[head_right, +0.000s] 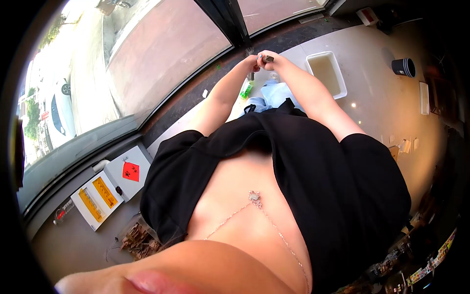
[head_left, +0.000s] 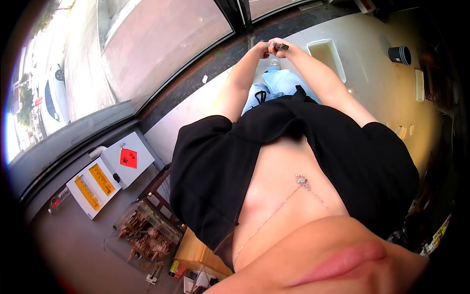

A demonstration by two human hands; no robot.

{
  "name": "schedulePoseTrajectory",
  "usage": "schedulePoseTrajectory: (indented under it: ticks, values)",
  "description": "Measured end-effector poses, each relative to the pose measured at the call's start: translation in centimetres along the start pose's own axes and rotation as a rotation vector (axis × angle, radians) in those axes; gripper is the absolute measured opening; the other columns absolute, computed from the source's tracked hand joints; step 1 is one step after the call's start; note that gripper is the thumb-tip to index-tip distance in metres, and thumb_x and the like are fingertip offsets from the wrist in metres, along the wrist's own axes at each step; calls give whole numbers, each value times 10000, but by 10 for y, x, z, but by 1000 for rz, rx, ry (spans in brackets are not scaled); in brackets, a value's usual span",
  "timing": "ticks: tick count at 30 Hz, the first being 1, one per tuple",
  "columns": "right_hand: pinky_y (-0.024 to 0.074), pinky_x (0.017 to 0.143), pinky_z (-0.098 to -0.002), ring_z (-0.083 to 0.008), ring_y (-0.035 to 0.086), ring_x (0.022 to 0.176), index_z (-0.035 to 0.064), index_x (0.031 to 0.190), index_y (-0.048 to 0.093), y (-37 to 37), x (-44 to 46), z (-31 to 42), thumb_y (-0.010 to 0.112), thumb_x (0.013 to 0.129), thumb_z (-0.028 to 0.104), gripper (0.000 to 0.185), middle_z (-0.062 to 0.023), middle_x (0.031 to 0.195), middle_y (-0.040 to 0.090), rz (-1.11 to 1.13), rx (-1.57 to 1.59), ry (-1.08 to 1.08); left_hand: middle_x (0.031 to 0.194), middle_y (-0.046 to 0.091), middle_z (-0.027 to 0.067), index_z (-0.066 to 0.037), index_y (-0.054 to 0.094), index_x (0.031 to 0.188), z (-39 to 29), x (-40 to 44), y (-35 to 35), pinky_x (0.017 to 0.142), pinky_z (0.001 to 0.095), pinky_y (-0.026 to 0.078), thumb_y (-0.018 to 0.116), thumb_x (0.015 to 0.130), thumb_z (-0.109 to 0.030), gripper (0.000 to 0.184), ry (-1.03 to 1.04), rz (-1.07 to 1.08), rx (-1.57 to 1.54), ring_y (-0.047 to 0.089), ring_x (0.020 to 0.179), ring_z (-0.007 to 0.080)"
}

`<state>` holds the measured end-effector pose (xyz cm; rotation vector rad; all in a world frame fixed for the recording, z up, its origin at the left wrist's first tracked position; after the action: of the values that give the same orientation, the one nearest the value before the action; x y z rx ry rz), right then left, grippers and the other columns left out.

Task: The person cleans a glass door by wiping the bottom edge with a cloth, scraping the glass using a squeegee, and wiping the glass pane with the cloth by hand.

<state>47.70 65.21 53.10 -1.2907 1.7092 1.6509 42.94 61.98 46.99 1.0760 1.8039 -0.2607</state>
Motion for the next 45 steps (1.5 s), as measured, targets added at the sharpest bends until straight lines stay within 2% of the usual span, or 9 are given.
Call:
schedulePoseTrajectory:
  ticks: [4, 7, 12, 20, 23, 28, 32, 40, 45]
  values:
    - [393, 306, -148, -82, 414, 336, 9, 572, 339, 1, -26, 6, 390, 665, 17, 106, -25, 471, 400, -50, -84, -107, 466, 348, -55, -179, 408, 486, -7, 8, 20, 380, 198, 263, 529, 686, -241, 242, 33, 124, -38, 320, 400, 61]
    - [399, 315, -158, -89, 408, 351, 23, 577, 339, -2, -37, 18, 387, 656, 32, 93, -27, 472, 392, -96, -279, -192, 440, 314, -46, -166, 371, 468, -18, 6, 30, 356, 209, 238, 541, 687, -294, 306, 68, -17, -11, 298, 372, 72]
    - [376, 310, -134, -36, 407, 343, 50, 564, 361, -9, -46, 50, 366, 688, 71, 126, 8, 468, 413, -112, -523, -279, 568, 447, -41, -160, 459, 599, -45, 9, 49, 447, 192, 343, 496, 714, -347, 223, 33, -15, -9, 422, 483, 59]
    - [387, 318, -130, -43, 416, 344, -1, 618, 365, -25, -76, 117, 356, 707, 55, 105, -5, 469, 417, -84, -473, -201, 518, 409, -56, -167, 452, 561, -74, 59, 96, 448, 196, 296, 477, 728, -258, 191, 51, -28, -119, 403, 479, 57]
    - [383, 314, -115, -36, 423, 349, -14, 651, 353, -39, -79, 148, 353, 721, 58, 101, -1, 475, 412, -47, -445, -84, 438, 359, -60, -157, 416, 472, -94, 54, 125, 333, 180, 250, 518, 695, -193, 249, 80, -115, -109, 326, 352, 44]
    - [399, 319, -121, -41, 429, 354, -26, 663, 352, -43, -82, 180, 350, 729, 55, 104, -5, 491, 418, 42, -428, 8, 425, 351, -45, -141, 402, 455, -107, 84, 128, 335, 185, 229, 507, 681, -132, 249, 88, -282, -248, 321, 345, 54]
    - [419, 325, -147, -59, 436, 355, -39, 674, 349, -23, -74, 194, 335, 717, 32, 85, -16, 500, 431, 84, -420, 47, 436, 352, -74, -173, 412, 496, -122, 87, 116, 373, 185, 248, 467, 729, -215, 242, 41, -339, -269, 316, 367, 39]
    - [410, 321, -126, -60, 444, 361, -24, 656, 358, 16, -37, 232, 327, 736, 26, 99, -41, 519, 430, -3, -325, 74, 429, 297, -45, -147, 341, 485, -167, 100, 93, 388, 219, 224, 427, 684, -212, 227, 68, -213, -351, 249, 369, 77]
    - [399, 312, -109, -47, 446, 365, -25, 648, 358, 27, -18, 254, 339, 741, 29, 109, -31, 518, 426, -66, -412, 65, 405, 282, -85, -180, 329, 482, -185, 111, 85, 329, 164, 199, 389, 735, -212, 262, -4, -168, -346, 233, 309, 37]
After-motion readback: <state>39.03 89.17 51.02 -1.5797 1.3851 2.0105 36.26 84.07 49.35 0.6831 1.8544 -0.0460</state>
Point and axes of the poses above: each hand's wrist, its own x-axis towards the middle knuckle, its own y-axis out of the palm, z = x × y, the point moved 6 cm from there along x, towards the middle knuckle
